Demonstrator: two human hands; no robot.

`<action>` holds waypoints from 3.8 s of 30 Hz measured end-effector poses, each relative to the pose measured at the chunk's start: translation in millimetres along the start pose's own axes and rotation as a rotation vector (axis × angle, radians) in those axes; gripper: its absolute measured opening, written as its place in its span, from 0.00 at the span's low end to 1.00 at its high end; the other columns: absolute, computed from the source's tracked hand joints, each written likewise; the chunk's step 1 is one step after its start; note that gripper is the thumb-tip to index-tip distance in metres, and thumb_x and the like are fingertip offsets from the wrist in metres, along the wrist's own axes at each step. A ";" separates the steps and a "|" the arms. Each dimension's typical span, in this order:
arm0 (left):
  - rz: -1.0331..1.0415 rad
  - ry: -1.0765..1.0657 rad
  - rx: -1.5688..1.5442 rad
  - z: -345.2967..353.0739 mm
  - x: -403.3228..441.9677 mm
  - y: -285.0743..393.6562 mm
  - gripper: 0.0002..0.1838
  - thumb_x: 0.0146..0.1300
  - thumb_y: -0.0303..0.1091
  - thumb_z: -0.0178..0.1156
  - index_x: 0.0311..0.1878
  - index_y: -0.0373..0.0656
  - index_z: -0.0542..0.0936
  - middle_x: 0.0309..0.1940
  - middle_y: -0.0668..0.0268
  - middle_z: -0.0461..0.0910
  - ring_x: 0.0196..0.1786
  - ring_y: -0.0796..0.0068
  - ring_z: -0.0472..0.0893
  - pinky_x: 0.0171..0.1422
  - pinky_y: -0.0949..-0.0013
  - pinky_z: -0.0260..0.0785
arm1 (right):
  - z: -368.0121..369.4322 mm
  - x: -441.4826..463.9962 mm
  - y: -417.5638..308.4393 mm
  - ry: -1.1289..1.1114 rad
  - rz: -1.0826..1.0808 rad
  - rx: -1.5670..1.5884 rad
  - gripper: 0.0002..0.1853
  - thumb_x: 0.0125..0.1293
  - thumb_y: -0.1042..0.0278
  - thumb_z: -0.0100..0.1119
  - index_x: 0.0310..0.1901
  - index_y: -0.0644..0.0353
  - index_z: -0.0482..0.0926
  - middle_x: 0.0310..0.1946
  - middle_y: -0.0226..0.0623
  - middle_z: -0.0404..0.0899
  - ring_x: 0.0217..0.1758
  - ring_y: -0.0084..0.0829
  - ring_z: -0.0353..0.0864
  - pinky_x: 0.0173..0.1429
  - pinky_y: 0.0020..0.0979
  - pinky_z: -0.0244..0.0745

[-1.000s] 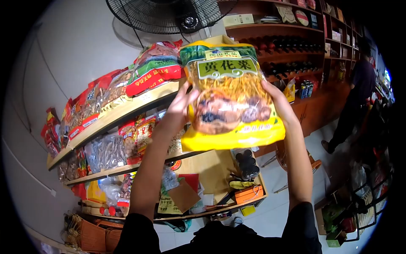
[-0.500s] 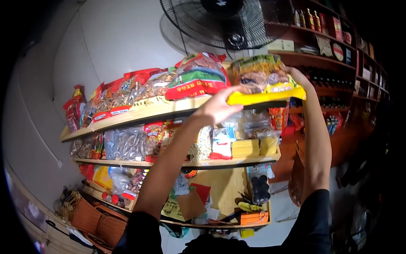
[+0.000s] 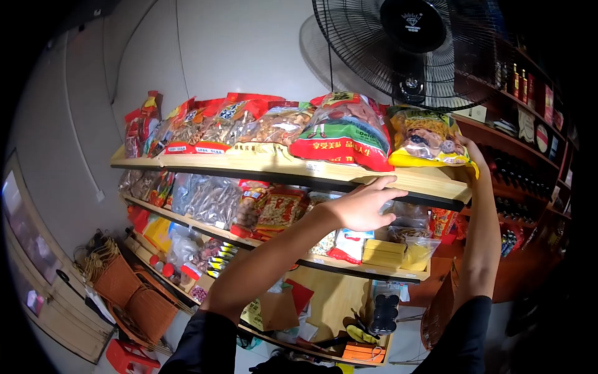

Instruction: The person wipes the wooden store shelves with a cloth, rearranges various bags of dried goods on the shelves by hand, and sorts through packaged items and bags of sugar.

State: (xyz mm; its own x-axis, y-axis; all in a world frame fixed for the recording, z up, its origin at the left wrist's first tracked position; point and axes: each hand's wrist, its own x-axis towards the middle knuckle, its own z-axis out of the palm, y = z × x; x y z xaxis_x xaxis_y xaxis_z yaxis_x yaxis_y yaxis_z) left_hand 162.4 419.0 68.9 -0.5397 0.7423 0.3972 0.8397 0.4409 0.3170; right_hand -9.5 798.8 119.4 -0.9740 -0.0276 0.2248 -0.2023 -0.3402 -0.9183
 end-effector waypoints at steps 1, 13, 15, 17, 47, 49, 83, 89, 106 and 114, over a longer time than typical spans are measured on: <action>-0.008 0.003 -0.005 0.0 -0.5 -5.7 0.29 0.64 0.39 0.58 0.67 0.44 0.67 0.70 0.45 0.56 0.73 0.49 0.56 0.76 0.59 0.51 | 1.7 0.9 -1.9 0.022 -0.016 0.001 0.10 0.72 0.61 0.51 0.32 0.55 0.71 0.19 0.23 0.68 0.16 0.17 0.64 0.21 0.18 0.61; 0.138 -0.213 -0.174 -41.6 -57.4 60.7 0.20 0.65 0.39 0.57 0.59 0.43 0.75 0.51 0.57 0.78 0.51 0.62 0.80 0.57 0.61 0.72 | -18.7 16.5 -16.9 -0.155 -0.025 -0.642 0.13 0.64 0.71 0.49 0.45 0.71 0.75 0.38 0.38 0.79 0.40 0.25 0.77 0.47 0.28 0.73; 0.195 -0.149 -0.114 -64.5 -76.3 82.7 0.18 0.64 0.36 0.59 0.56 0.46 0.77 0.51 0.60 0.79 0.49 0.64 0.81 0.53 0.63 0.75 | -15.4 6.8 -23.8 -0.225 -0.005 -0.643 0.15 0.64 0.70 0.50 0.47 0.72 0.75 0.42 0.40 0.79 0.43 0.26 0.78 0.48 0.27 0.73; 0.346 0.121 -0.310 -71.8 -95.2 91.2 0.12 0.64 0.36 0.59 0.50 0.45 0.81 0.44 0.59 0.82 0.42 0.63 0.82 0.46 0.61 0.78 | 1.4 -4.1 -11.5 0.150 -0.217 -0.861 0.17 0.65 0.72 0.49 0.54 0.71 0.73 0.49 0.42 0.77 0.52 0.28 0.74 0.57 0.26 0.68; 0.465 0.489 -0.302 -94.1 -162.1 93.3 0.12 0.61 0.41 0.58 0.36 0.44 0.84 0.29 0.64 0.81 0.30 0.68 0.79 0.34 0.67 0.71 | -60.0 29.5 5.6 0.100 -0.608 -0.952 0.20 0.70 0.76 0.46 0.63 0.65 0.64 0.52 0.38 0.74 0.43 0.22 0.73 0.47 0.22 0.69; 0.438 0.494 -0.299 -100.5 -168.0 81.4 0.12 0.61 0.41 0.58 0.35 0.43 0.85 0.29 0.64 0.81 0.29 0.68 0.79 0.34 0.68 0.70 | -55.5 20.0 -6.5 0.245 -0.236 -1.022 0.24 0.73 0.69 0.46 0.68 0.63 0.61 0.59 0.41 0.71 0.56 0.27 0.71 0.59 0.26 0.66; -0.521 0.226 -0.888 212.2 -458.7 -194.0 0.12 0.68 0.37 0.55 0.48 0.40 0.79 0.35 0.66 0.80 0.39 0.77 0.78 0.47 0.72 0.70 | 67.6 -88.0 88.5 0.638 -0.915 -1.308 0.24 0.65 0.69 0.36 0.59 0.65 0.74 0.56 0.47 0.76 0.58 0.38 0.77 0.59 0.33 0.72; -0.510 0.109 -1.086 208.9 -497.6 -206.9 0.17 0.68 0.39 0.53 0.55 0.39 0.76 0.37 0.66 0.80 0.41 0.75 0.79 0.48 0.70 0.70 | 51.4 -89.0 88.8 0.700 -0.924 -1.388 0.24 0.65 0.70 0.38 0.60 0.64 0.74 0.56 0.45 0.77 0.57 0.38 0.78 0.60 0.32 0.70; -1.168 0.242 -0.640 90.8 -599.2 -246.3 0.20 0.65 0.40 0.55 0.54 0.36 0.76 0.40 0.53 0.80 0.42 0.64 0.82 0.45 0.63 0.72 | 77.6 -109.7 33.7 0.404 -0.672 -1.351 0.13 0.65 0.76 0.52 0.50 0.70 0.75 0.45 0.40 0.80 0.47 0.30 0.80 0.54 0.28 0.71; -1.097 0.191 -0.590 107.9 -579.6 -236.7 0.22 0.63 0.39 0.55 0.55 0.33 0.74 0.39 0.47 0.82 0.42 0.54 0.82 0.47 0.57 0.73 | 208.0 -103.7 57.5 0.404 -0.733 -1.752 0.11 0.67 0.69 0.52 0.47 0.63 0.76 0.42 0.47 0.75 0.47 0.48 0.75 0.52 0.39 0.69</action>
State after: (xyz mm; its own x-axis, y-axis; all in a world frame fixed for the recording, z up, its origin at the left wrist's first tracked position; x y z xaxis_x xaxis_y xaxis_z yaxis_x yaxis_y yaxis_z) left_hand 283.0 -61.1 -329.2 -0.9761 0.0222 -0.2161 -0.1834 0.4494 0.8743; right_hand 101.0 586.6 111.1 -0.5770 -0.0675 0.8140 -0.1285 0.9917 -0.0088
